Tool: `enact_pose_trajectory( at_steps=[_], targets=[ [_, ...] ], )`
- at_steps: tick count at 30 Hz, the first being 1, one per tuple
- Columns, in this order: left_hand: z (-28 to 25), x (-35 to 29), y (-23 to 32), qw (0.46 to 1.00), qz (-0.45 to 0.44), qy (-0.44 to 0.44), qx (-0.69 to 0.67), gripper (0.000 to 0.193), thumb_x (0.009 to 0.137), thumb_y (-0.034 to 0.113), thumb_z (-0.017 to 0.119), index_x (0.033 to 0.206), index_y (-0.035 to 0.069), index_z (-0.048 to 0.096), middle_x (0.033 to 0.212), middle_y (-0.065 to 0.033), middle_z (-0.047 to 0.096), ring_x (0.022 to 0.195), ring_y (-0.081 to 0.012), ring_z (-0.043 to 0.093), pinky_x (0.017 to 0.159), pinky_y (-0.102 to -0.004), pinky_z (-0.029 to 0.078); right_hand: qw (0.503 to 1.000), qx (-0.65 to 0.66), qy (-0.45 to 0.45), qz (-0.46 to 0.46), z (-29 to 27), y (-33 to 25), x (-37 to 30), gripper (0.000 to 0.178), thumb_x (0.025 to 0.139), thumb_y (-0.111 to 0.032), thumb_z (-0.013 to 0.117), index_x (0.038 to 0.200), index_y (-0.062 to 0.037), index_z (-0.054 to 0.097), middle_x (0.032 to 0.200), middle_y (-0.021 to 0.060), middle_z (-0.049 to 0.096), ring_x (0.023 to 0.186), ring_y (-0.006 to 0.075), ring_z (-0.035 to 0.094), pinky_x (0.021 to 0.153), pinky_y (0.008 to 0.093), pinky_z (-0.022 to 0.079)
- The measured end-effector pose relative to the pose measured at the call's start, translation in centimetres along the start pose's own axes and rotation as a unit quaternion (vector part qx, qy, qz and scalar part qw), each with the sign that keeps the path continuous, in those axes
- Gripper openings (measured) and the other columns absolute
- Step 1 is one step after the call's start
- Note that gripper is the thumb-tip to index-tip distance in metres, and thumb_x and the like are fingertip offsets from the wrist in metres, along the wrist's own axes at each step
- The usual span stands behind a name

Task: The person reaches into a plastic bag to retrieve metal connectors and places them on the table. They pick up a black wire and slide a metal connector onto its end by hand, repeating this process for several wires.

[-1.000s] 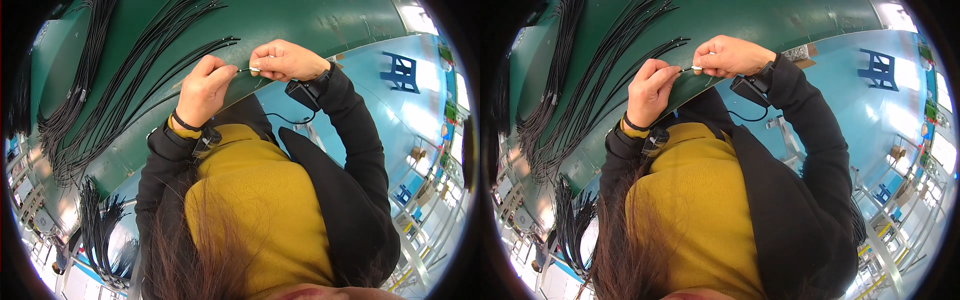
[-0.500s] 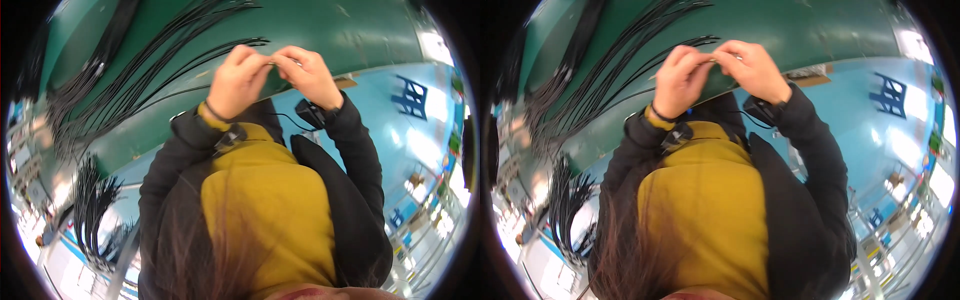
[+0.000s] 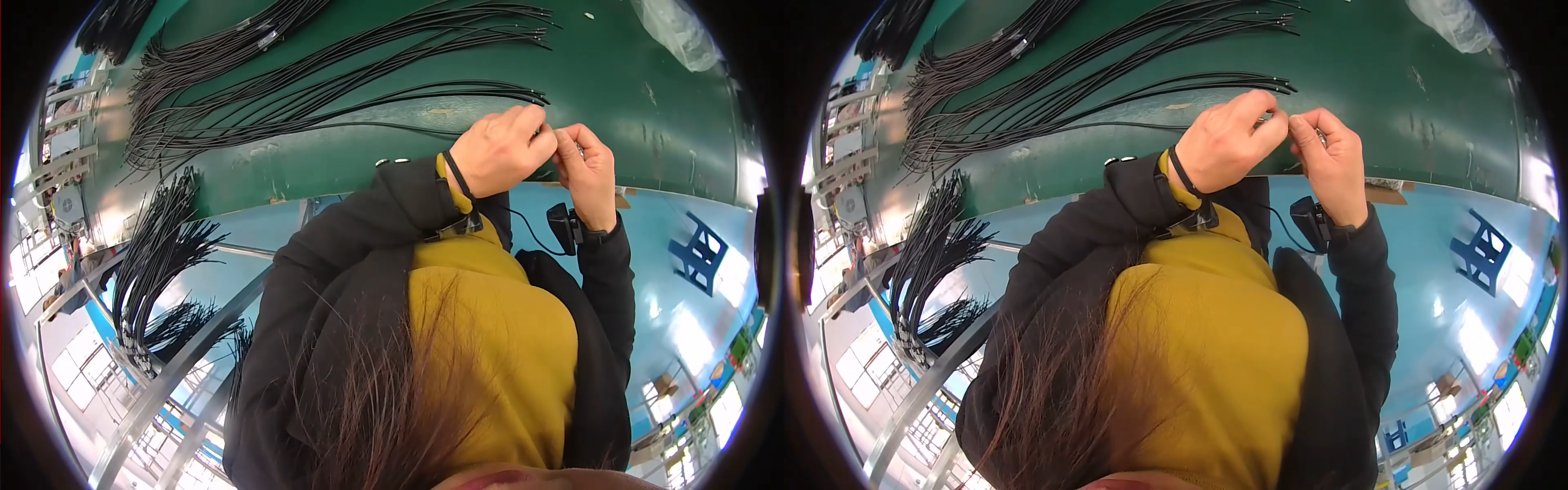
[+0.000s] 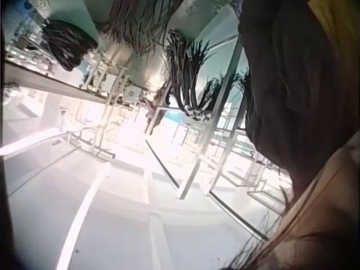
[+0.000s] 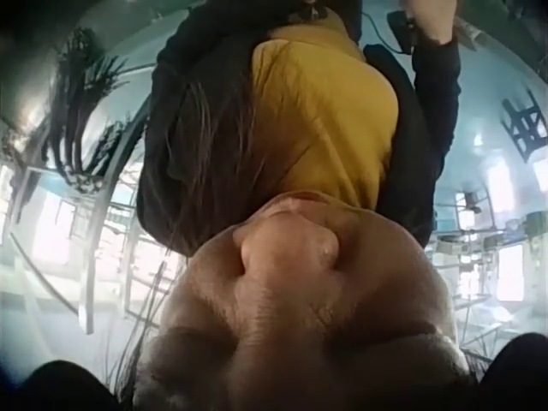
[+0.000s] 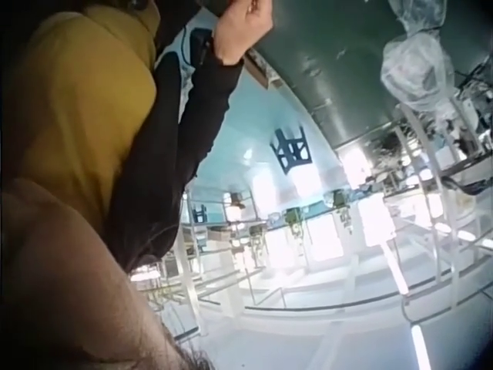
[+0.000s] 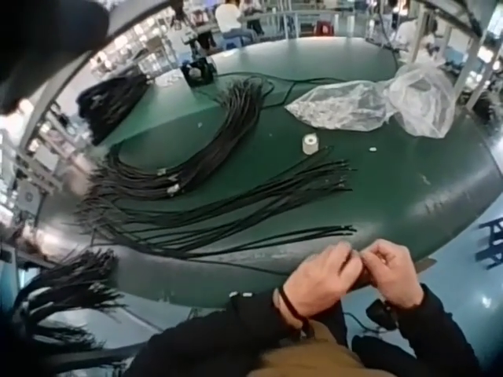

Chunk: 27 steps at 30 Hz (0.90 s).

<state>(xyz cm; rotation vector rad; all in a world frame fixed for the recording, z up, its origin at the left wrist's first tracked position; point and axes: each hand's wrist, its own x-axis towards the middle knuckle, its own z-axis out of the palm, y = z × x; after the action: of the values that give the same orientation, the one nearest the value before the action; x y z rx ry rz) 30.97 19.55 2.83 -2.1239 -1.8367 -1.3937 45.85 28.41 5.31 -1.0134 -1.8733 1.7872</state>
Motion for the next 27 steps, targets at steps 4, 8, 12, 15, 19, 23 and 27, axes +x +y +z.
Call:
enact_pose_trajectory(
  at_steps=[4,8,12,15,19,23,27],
  targets=[
    [-0.2,-0.1,0.1,1.000,0.003,0.020,-0.019,0.011,0.075,0.004,0.064,0.080,0.001,0.054,0.088,-0.0114,0.052,0.063,-0.0269,0.059,0.055,-0.0332,0.052,1.000,-0.006,0.016,0.005,0.4,-0.3,-0.3,0.015,0.095,-0.018,0.057,0.089,-0.0043,0.060,0.066,-0.0050,0.050,0.051,-0.0009,0.036,0.043,0.0165,0.027],
    [-0.7,0.2,0.4,0.977,-0.124,0.039,-0.167,0.012,0.076,0.003,0.067,0.079,0.000,0.055,0.091,-0.0120,0.055,0.064,-0.0246,0.059,0.055,-0.0311,0.052,0.999,-0.024,0.027,-0.003,0.8,-0.3,-0.2,0.015,0.094,-0.018,0.058,0.090,-0.0040,0.061,0.066,-0.0044,0.052,0.052,-0.0002,0.039,0.044,0.0165,0.029],
    [-1.1,0.0,-0.1,0.952,-0.204,0.026,-0.226,0.014,0.076,0.002,0.069,0.080,0.000,0.057,0.086,-0.0121,0.055,0.064,-0.0231,0.059,0.055,-0.0302,0.051,0.999,-0.025,0.029,-0.029,1.1,-0.2,-0.1,0.014,0.094,-0.018,0.059,0.092,-0.0041,0.062,0.067,-0.0040,0.054,0.053,0.0005,0.041,0.046,0.0168,0.031],
    [-0.7,0.2,0.0,0.949,-0.214,0.013,-0.232,0.014,0.076,0.003,0.069,0.081,0.001,0.057,0.083,-0.0120,0.054,0.063,-0.0240,0.058,0.055,-0.0315,0.051,0.999,-0.015,0.010,-0.035,1.5,-0.5,0.0,0.014,0.094,-0.017,0.058,0.092,-0.0040,0.062,0.068,-0.0040,0.055,0.054,0.0011,0.042,0.047,0.0173,0.032],
    [-1.5,0.1,0.0,0.969,-0.179,-0.007,-0.168,0.014,0.077,0.006,0.069,0.081,0.003,0.056,0.078,-0.0113,0.054,0.065,-0.0263,0.057,0.057,-0.0344,0.049,0.982,-0.134,0.060,-0.121,1.6,0.1,0.1,0.014,0.094,-0.018,0.058,0.091,-0.0043,0.061,0.067,-0.0048,0.053,0.055,0.0008,0.042,0.047,0.0168,0.031],
    [-2.3,-1.2,-1.1,0.976,-0.184,-0.020,-0.112,0.016,0.076,0.009,0.067,0.079,0.004,0.052,0.076,-0.0128,0.053,0.067,-0.0326,0.054,0.057,-0.0397,0.045,0.996,0.011,0.084,0.014,1.9,1.0,-0.2,0.014,0.095,-0.018,0.057,0.094,-0.0041,0.059,0.068,-0.0050,0.049,0.053,0.0004,0.037,0.044,0.0167,0.027],
    [-5.5,-3.1,-2.5,0.987,-0.158,-0.035,-0.024,0.017,0.072,0.007,0.069,0.078,0.005,0.052,0.076,-0.0122,0.055,0.070,-0.0322,0.056,0.058,-0.0394,0.045,0.982,0.149,0.108,0.040,0.3,1.5,0.2,0.013,0.096,-0.016,0.055,0.096,-0.0029,0.058,0.071,-0.0027,0.049,0.050,0.0013,0.035,0.042,0.0163,0.026]
  ],
)
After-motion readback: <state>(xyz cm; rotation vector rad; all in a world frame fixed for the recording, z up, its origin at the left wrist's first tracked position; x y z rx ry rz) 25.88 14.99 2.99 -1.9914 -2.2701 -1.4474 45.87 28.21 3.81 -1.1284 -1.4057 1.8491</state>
